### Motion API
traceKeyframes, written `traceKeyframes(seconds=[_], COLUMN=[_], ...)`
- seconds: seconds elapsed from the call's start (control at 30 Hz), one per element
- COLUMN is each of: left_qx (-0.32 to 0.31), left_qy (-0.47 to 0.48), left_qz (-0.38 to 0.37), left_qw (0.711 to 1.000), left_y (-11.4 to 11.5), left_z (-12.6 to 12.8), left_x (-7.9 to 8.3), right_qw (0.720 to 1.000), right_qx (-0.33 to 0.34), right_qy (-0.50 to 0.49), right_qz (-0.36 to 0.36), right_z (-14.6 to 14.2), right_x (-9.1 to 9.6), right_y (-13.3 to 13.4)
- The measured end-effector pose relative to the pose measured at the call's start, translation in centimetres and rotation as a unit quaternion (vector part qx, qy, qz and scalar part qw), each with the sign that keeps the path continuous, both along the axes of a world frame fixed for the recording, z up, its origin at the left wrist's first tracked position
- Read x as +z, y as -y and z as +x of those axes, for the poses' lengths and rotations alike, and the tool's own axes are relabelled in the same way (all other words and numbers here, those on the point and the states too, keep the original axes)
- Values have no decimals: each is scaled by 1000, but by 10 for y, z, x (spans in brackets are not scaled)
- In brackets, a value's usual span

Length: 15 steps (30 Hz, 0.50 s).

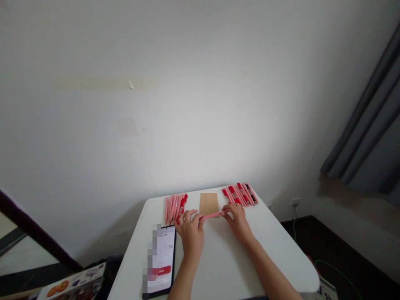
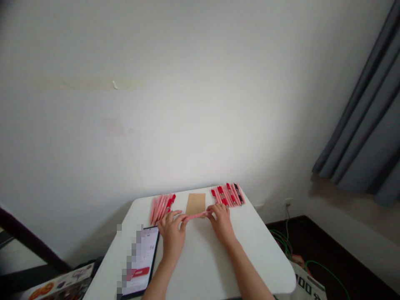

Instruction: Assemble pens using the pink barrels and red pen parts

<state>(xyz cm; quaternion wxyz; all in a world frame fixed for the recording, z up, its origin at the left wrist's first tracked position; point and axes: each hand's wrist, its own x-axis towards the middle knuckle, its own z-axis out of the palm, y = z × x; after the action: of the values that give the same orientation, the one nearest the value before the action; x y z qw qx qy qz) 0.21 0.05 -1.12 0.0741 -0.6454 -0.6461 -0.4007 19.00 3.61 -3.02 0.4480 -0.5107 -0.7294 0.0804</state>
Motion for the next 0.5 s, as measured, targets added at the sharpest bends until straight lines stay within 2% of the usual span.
traceKeyframes(seconds=[0.5], left_qx=[11], left_qy=[11], left_qz=[-17], left_qw=[1000], left_y=[-1], left_z=[0], left_x=[-1], right_qw=[999], right_qx=[-15], right_qy=[22], right_qz=[19], right_z=[0], right_x=[-3], right_y=[-3])
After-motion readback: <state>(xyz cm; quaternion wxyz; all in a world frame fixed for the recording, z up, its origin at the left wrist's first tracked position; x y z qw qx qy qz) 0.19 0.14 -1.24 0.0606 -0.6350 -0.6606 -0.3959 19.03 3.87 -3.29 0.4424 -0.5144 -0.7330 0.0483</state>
